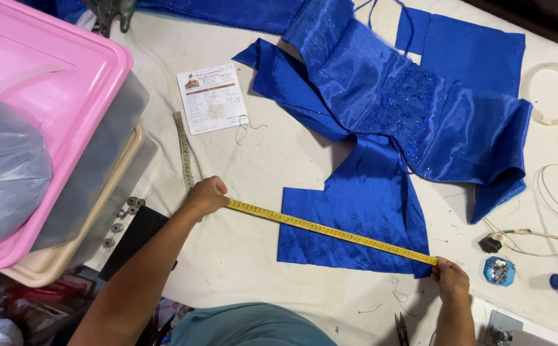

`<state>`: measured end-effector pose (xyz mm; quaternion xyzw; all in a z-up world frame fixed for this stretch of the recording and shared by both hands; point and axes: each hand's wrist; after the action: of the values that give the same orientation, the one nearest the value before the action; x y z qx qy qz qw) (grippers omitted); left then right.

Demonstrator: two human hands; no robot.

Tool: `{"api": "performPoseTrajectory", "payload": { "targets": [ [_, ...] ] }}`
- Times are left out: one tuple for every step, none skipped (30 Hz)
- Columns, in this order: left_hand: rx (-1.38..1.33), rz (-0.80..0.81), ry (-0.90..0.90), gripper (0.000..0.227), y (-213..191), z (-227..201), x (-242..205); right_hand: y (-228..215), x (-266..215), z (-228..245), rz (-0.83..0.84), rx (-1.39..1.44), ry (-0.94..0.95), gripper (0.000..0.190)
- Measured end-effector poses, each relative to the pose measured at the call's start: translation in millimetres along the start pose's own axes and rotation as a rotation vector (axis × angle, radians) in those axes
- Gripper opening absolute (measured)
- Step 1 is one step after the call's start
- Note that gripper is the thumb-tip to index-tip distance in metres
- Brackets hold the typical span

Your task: The person assembles and aligns sections of a blue fabric garment on a work table, then uses a measuring tape to check the length and width of the textile parts.

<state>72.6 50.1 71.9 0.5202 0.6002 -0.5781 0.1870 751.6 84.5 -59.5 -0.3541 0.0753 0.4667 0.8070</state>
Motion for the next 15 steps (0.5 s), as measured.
{"api": "performPoseTrajectory", "payload": {
  "targets": [
    [0.000, -0.001, 0.000, 0.020, -9.2, -10.5, -16.6, 0.0, 2.8, -2.3, 0.000, 0.001, -0.001, 0.007],
    [0.026, 0.076, -0.039, 0.032, -18.3, -20.9, -33.1, 0.0, 5.5, -4.6, -0.011, 0.011, 0.004, 0.006],
    [0.052, 0.153, -0.078, 0.046, -27.3, -31.1, -49.9, -0.1, 7.9, -7.4, -0.022, 0.021, 0.009, 0.005],
    [0.052, 0.153, -0.079, 0.046, -21.3, -22.9, -26.7, -0.6, 8.8, -8.8, -0.021, 0.021, 0.009, 0.005],
    [0.104, 0.158, 0.038, 0.035, -15.9, -15.4, -3.3, -0.4, 10.1, -9.7, -0.028, 0.010, 0.005, 0.006],
    [0.157, 0.164, 0.154, 0.027, -10.7, -8.0, 19.9, -0.2, 11.3, -10.5, -0.034, -0.001, 0.002, 0.007],
    [0.156, 0.161, 0.154, 0.027, -21.2, -21.3, -2.3, -0.5, 11.3, -9.8, -0.032, 0.000, 0.000, 0.007],
    [0.148, 0.193, 0.087, 0.022, -31.6, -34.3, -24.5, -0.7, 11.2, -9.2, -0.027, 0.009, 0.001, 0.007],
    [0.139, 0.225, 0.019, 0.018, -41.7, -46.3, -46.8, -0.7, 10.9, -9.2, -0.021, 0.015, 0.002, 0.007],
    [0.137, 0.223, 0.017, 0.018, -40.5, -49.8, -35.4, -2.6, 9.5, -6.1, -0.018, 0.016, 0.001, 0.007],
    [0.190, 0.230, 0.024, 0.018, -40.6, -50.5, -24.5, -1.7, 7.3, -4.4, -0.027, 0.003, 0.006, 0.008],
    [0.242, 0.237, 0.031, 0.019, -41.2, -50.8, -13.7, -0.7, 4.7, -2.6, -0.036, -0.009, 0.010, 0.010],
    [0.237, 0.230, 0.022, 0.019, -44.8, -54.2, -13.9, 0.1, 4.4, -3.4, -0.023, -0.010, 0.010, 0.010],
    [0.262, 0.282, -0.007, 0.020, -48.6, -57.6, -14.2, 0.8, 4.1, -4.1, -0.028, -0.003, 0.014, 0.009],
    [0.285, 0.336, -0.031, 0.022, -51.4, -63.1, -13.8, -0.2, 5.6, -2.7, -0.036, 0.004, 0.014, 0.008]
  ]
}}
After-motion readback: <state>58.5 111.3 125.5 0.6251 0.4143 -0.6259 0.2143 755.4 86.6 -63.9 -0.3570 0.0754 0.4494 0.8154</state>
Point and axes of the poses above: each hand's wrist, its own x-axis towards the middle knuckle, its own y-axis out of the palm, z = x × y, and after that the axes turned 10 degrees about -y, right-handed
